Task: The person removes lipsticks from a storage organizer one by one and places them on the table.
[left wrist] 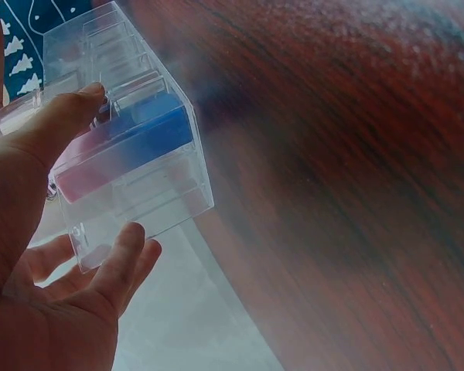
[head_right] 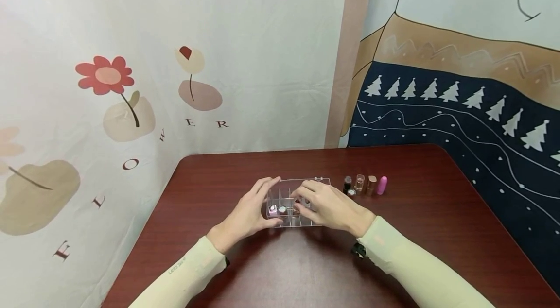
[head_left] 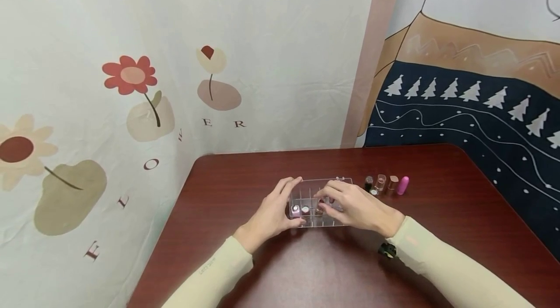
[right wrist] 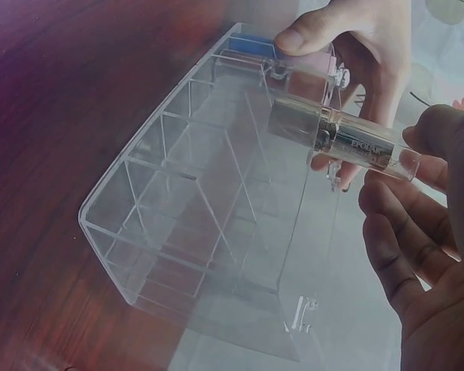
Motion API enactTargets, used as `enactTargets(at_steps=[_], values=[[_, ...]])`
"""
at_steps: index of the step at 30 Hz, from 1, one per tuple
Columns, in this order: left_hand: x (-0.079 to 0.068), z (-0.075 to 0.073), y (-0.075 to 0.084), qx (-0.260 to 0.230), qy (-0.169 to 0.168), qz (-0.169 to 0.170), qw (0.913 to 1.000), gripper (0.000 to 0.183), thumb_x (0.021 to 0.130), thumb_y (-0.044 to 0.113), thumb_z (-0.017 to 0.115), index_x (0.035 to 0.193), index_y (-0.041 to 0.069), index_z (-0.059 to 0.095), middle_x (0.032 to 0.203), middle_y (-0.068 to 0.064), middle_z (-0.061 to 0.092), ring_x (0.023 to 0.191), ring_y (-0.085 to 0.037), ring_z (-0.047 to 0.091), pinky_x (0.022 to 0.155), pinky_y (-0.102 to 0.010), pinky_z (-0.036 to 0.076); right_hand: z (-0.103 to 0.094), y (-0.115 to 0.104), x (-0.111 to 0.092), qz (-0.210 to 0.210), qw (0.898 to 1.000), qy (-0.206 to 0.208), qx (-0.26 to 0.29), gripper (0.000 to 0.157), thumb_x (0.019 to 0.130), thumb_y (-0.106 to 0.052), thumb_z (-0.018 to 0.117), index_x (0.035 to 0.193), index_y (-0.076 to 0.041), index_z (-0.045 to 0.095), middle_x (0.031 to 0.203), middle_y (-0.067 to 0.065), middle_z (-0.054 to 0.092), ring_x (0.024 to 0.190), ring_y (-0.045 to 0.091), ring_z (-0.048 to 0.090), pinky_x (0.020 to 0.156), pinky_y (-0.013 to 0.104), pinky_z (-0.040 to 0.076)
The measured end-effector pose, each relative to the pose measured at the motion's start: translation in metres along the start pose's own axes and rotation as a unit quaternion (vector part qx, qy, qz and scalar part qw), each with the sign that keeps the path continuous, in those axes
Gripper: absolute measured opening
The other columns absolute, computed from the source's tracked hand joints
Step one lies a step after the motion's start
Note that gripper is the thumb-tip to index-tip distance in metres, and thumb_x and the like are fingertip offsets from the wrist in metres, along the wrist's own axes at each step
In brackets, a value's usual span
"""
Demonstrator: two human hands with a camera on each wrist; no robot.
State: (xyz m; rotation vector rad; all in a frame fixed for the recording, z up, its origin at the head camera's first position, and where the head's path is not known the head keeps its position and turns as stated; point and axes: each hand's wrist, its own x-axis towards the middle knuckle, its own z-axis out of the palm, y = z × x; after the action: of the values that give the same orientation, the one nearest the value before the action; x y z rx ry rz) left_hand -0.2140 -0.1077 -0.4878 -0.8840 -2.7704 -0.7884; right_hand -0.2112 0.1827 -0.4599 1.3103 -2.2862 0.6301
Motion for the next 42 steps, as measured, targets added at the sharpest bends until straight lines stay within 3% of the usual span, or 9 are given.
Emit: enactTargets(at_steps=[4,7,14,20,30,34,42], values=[[0.001,0.0,0.0,0.007,0.0,0.002,1.0,0.116,0.083,0.029,0.11,0.178,0.015,0.044,0.171,-0.017,0.053,0.117,-0.034,0.078,0.11,-0.051,0.069,-0.002,0.002,0.0,-0.006,1.0,0.005,-0.004,0.03,0.097,-0.012,0.094,0.124,-0.013,0.082,0.112,-0.001,0.08,0.086,0.011,0.074,0.078,0.019,0.063],[0.001,0.0,0.0,0.009,0.004,0.007,0.9999,0.116,0.082,0.029,0.11,0.177,0.014,0.044,0.17,-0.017,0.054,0.117,-0.034,0.078,0.11,-0.051,0.069,-0.004,0.003,-0.001,-0.008,1.0,0.009,-0.009,0.029,0.097,-0.013,0.094,0.123,-0.012,0.082,0.112,-0.001,0.08,0.084,0.012,0.074,0.076,0.018,0.063],[0.002,0.0,0.001,0.003,0.009,0.007,0.9999,0.116,0.082,0.027,0.11,0.177,0.012,0.045,0.169,-0.017,0.055,0.101,-0.023,0.076,0.106,-0.049,0.069,-0.009,0.005,-0.003,0.0,1.0,0.015,-0.009,0.031,0.095,-0.011,0.096,0.123,-0.01,0.083,0.113,-0.001,0.081,0.091,0.009,0.075,0.079,0.022,0.067],[0.001,0.001,0.002,0.001,0.01,0.006,0.9999,0.115,0.082,0.026,0.11,0.177,0.012,0.045,0.169,-0.016,0.055,0.099,-0.018,0.076,0.102,-0.045,0.07,-0.016,0.009,-0.007,0.003,1.0,0.025,-0.011,0.033,0.093,-0.009,0.097,0.123,-0.011,0.083,0.113,-0.001,0.081,0.089,0.009,0.076,0.079,0.021,0.068],[0.001,0.0,0.002,0.006,0.007,0.001,1.0,0.115,0.082,0.026,0.11,0.177,0.013,0.045,0.169,-0.016,0.055,0.098,-0.019,0.074,0.102,-0.047,0.069,-0.034,0.015,-0.015,0.021,0.999,0.033,-0.026,0.039,0.09,-0.005,0.098,0.126,-0.008,0.083,0.115,0.001,0.082,0.094,0.009,0.076,0.085,0.027,0.07],[-0.001,-0.001,0.002,-0.003,0.002,0.001,1.0,0.116,0.083,0.027,0.11,0.177,0.014,0.044,0.17,-0.014,0.054,0.102,-0.02,0.078,0.101,-0.046,0.07,-0.043,0.018,-0.02,0.024,0.998,0.044,-0.028,0.042,0.089,-0.003,0.097,0.128,-0.009,0.082,0.119,0.003,0.083,0.09,0.011,0.073,0.081,0.023,0.067],[-0.002,-0.001,0.002,-0.006,0.008,0.01,0.9999,0.116,0.083,0.027,0.11,0.177,0.012,0.044,0.17,-0.014,0.054,0.103,-0.023,0.08,0.103,-0.049,0.07,-0.059,0.025,-0.03,0.028,0.996,0.066,-0.048,0.044,0.088,0.002,0.094,0.128,-0.012,0.082,0.108,-0.003,0.078,0.086,0.008,0.071,0.075,0.018,0.062]])
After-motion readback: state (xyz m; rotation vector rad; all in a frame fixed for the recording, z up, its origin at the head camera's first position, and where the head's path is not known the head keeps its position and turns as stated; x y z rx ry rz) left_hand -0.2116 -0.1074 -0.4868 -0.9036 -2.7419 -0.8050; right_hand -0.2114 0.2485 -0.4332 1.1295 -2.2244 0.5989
